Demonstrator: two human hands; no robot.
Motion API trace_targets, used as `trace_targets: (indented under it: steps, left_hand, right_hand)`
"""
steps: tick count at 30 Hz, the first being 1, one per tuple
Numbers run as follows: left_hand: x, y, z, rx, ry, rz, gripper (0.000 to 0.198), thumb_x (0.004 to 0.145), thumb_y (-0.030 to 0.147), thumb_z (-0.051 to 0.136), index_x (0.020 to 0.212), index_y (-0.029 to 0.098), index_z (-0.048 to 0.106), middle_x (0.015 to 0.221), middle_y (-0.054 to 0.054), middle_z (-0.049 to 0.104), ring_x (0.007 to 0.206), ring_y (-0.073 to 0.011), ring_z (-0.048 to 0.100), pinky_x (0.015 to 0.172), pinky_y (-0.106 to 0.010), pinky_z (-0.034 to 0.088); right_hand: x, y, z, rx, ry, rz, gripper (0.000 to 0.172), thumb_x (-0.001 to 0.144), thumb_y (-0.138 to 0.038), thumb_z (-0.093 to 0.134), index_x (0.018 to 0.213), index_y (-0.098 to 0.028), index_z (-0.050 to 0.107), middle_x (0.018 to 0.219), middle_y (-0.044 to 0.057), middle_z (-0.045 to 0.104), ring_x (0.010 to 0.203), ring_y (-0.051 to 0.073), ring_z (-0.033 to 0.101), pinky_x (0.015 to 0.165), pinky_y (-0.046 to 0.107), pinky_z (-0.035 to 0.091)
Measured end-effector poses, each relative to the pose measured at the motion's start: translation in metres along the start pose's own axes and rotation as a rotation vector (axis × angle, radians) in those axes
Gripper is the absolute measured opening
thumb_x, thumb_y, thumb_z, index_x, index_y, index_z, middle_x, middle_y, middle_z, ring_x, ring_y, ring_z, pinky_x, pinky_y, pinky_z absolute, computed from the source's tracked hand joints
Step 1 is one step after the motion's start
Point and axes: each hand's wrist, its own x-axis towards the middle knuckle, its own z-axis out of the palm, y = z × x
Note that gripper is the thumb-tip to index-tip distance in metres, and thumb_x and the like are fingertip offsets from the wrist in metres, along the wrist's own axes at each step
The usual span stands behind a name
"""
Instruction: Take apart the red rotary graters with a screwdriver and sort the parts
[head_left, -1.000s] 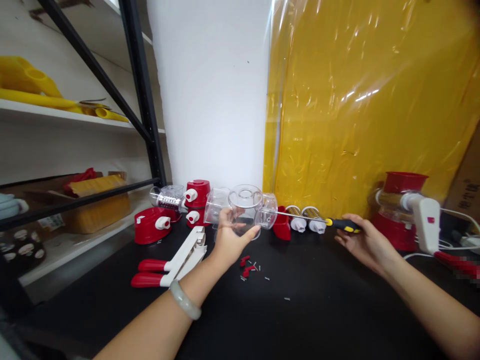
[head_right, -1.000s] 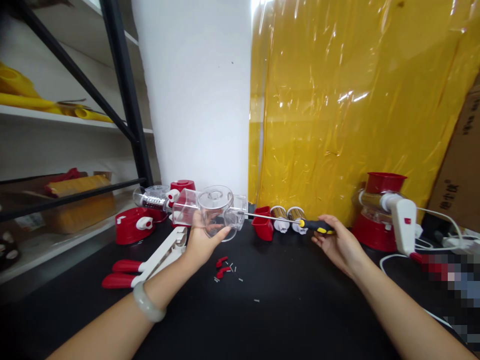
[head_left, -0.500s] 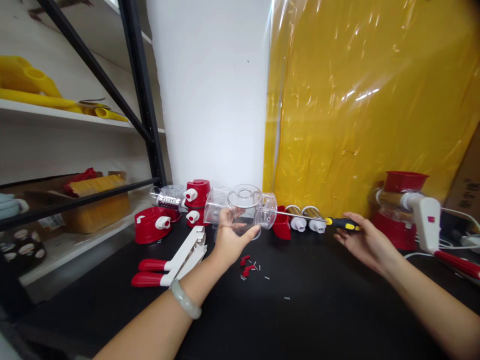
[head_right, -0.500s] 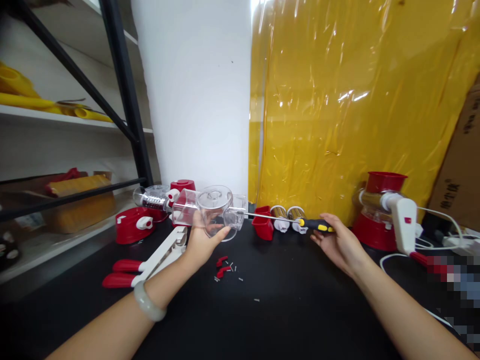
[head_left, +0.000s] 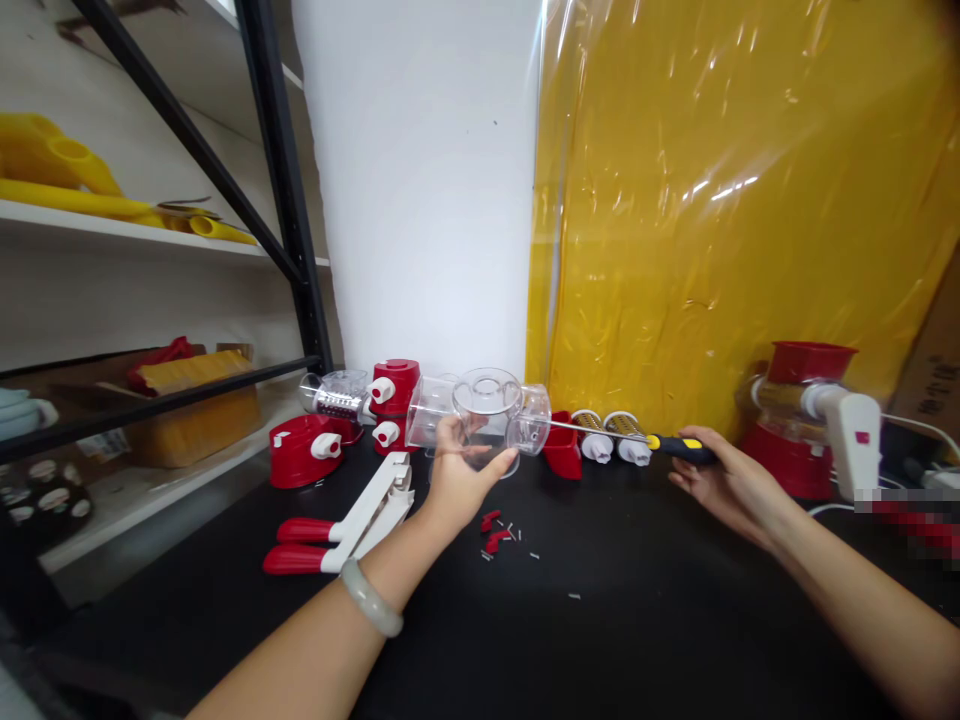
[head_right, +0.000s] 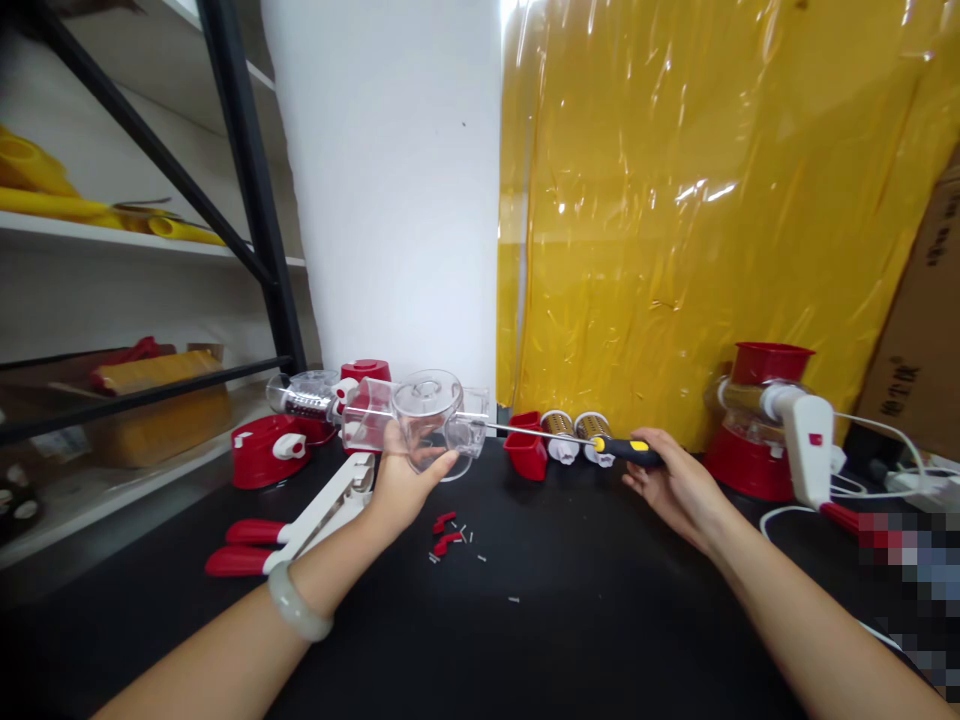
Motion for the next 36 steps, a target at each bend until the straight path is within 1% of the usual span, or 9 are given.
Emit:
trace_targets:
  steps: [4,7,10,13,19,23,26,29,36]
  left_hand:
    - [0.001,0.000,0.000,-0.011,-0.001,-0.002,0.062,0.065,0.037,0.078,0.107,0.022,0.035,0.124,-0.015,0.056,0.121,-0.0271,0.055,0.084,-0.038,0.055]
    - [0.001,-0.001,0.000,-0.006,-0.003,0.000,0.063,0.065,0.037,0.077,0.108,0.022,0.035,0.124,-0.015,0.056,0.120,-0.0272,0.056,0.084,-0.038,0.055]
    - [0.001,-0.001,0.000,0.008,-0.012,0.004,0.063,0.065,0.036,0.078,0.110,0.022,0.035,0.123,-0.015,0.057,0.120,-0.0276,0.056,0.084,-0.039,0.055]
    - [0.001,0.000,0.000,-0.001,-0.008,-0.001,0.063,0.065,0.037,0.078,0.109,0.022,0.035,0.123,-0.015,0.057,0.121,-0.0281,0.056,0.083,-0.038,0.055]
    - [0.001,0.001,-0.001,-0.029,0.016,-0.011,0.062,0.065,0.037,0.078,0.109,0.022,0.036,0.124,-0.015,0.057,0.121,-0.0276,0.056,0.084,-0.037,0.055]
    - [0.002,-0.001,-0.001,-0.023,0.018,0.001,0.062,0.065,0.036,0.078,0.110,0.022,0.037,0.123,-0.015,0.058,0.120,-0.0275,0.057,0.083,-0.038,0.055]
    - [0.002,-0.002,-0.001,-0.008,0.012,0.003,0.063,0.065,0.035,0.078,0.111,0.022,0.036,0.122,-0.015,0.059,0.119,-0.0272,0.058,0.083,-0.039,0.055]
    - [0.002,-0.002,-0.001,-0.015,0.007,-0.004,0.064,0.065,0.035,0.078,0.111,0.021,0.036,0.123,-0.016,0.058,0.120,-0.0277,0.057,0.083,-0.039,0.055]
    - [0.003,0.001,-0.001,-0.036,0.024,-0.025,0.062,0.065,0.037,0.077,0.110,0.021,0.037,0.124,-0.016,0.058,0.120,-0.0275,0.057,0.084,-0.038,0.055]
  right_hand:
    - [-0.002,-0.007,0.000,0.140,-0.013,0.047,0.019,0.068,-0.027,0.068,0.087,-0.028,0.066,0.082,0.001,0.067,0.075,0.019,0.064,0.069,0.034,0.056]
    - [-0.004,-0.007,0.001,0.088,-0.030,0.070,0.021,0.075,-0.044,0.063,0.084,-0.025,0.067,0.081,0.005,0.069,0.074,0.022,0.065,0.066,0.038,0.056]
    - [-0.004,-0.002,0.002,-0.055,-0.027,0.070,0.040,0.082,-0.061,0.057,0.078,-0.022,0.065,0.047,0.000,0.052,0.044,0.014,0.048,0.047,0.029,0.047]
    - [-0.002,0.002,0.004,-0.118,-0.038,-0.008,0.030,0.082,-0.052,0.066,0.076,-0.023,0.062,0.039,-0.007,0.033,0.037,0.008,0.030,0.043,0.022,0.041]
    - [-0.003,-0.005,0.004,0.050,-0.053,-0.011,0.016,0.071,-0.028,0.071,0.085,-0.028,0.063,0.073,-0.002,0.062,0.060,0.014,0.056,0.063,0.032,0.054]
    - [-0.002,-0.004,0.000,0.004,-0.093,0.044,0.019,0.076,-0.042,0.064,0.085,-0.026,0.065,0.077,0.005,0.067,0.070,0.022,0.063,0.063,0.037,0.054]
    - [-0.001,0.003,-0.001,-0.094,-0.075,0.053,0.038,0.082,-0.059,0.058,0.078,-0.022,0.065,0.046,0.000,0.050,0.041,0.013,0.045,0.044,0.028,0.042]
    - [0.000,0.006,0.001,-0.145,-0.065,-0.012,0.030,0.082,-0.050,0.067,0.075,-0.021,0.063,0.039,-0.007,0.034,0.037,0.007,0.028,0.042,0.022,0.037]
    - [-0.003,-0.003,0.004,0.052,-0.068,0.003,0.021,0.065,-0.028,0.077,0.082,-0.027,0.064,0.074,-0.001,0.062,0.066,0.015,0.058,0.064,0.030,0.052]
